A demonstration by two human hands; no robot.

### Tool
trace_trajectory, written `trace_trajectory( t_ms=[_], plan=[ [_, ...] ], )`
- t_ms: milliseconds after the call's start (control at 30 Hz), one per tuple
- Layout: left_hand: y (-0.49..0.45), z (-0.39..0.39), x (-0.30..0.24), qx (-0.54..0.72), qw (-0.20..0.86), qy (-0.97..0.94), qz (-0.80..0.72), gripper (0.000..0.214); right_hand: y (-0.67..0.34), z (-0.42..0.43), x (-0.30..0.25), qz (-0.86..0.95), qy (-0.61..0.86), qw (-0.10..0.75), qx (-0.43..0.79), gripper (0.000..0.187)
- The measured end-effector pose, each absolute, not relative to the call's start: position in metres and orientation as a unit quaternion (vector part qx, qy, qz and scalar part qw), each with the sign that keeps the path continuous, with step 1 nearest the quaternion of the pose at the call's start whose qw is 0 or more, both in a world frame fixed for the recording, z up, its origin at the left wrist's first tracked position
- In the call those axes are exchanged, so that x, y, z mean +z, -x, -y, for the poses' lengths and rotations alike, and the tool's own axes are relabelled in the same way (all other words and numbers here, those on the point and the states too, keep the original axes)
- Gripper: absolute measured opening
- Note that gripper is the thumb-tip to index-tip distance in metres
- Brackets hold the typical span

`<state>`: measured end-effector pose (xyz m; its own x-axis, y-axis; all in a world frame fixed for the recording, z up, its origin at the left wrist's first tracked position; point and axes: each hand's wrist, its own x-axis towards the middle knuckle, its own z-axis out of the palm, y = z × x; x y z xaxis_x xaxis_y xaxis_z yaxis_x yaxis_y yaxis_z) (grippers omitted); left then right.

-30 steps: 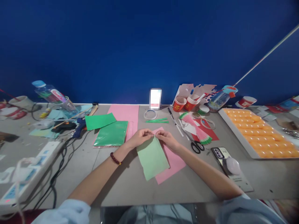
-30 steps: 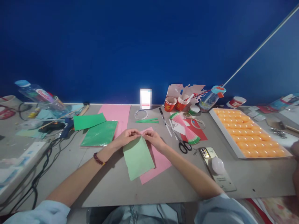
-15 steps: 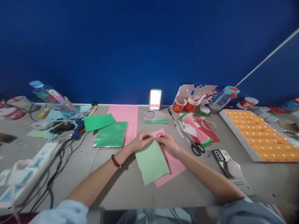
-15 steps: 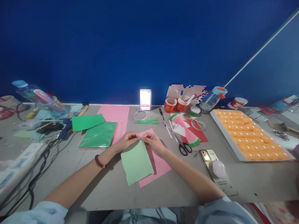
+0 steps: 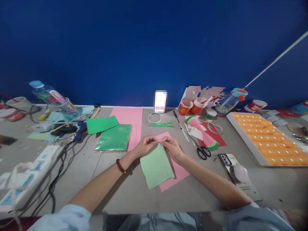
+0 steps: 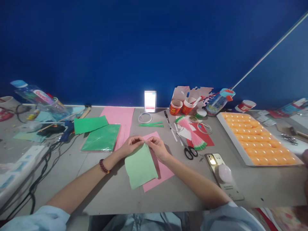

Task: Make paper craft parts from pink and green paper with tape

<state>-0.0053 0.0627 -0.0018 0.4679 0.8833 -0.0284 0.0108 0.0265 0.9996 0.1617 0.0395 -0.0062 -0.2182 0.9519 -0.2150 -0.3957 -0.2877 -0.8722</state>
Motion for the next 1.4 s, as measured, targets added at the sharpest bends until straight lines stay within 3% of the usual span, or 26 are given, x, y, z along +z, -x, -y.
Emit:
trace_trajectory(
  t_ms=[467,800,1400],
  plan=[
    [0.004,-0.059,0.001,0.352,0.664,-0.543,-0.374,0.033,-0.163,-0.041,-0.014,0.353,0.411,0.484,0.687,0.026],
    [0.004,-0.061,-0.004,0.361,0.598,-0.610,-0.374,0.032,-0.167,-0.043,-0.015,0.421,0.443,0.479,0.630,0.023],
    [0.002,-0.060,-0.005,0.379,0.621,-0.554,-0.404,0.033,-0.163,-0.037,-0.007,0.293,0.419,0.467,0.721,0.028]
  ],
)
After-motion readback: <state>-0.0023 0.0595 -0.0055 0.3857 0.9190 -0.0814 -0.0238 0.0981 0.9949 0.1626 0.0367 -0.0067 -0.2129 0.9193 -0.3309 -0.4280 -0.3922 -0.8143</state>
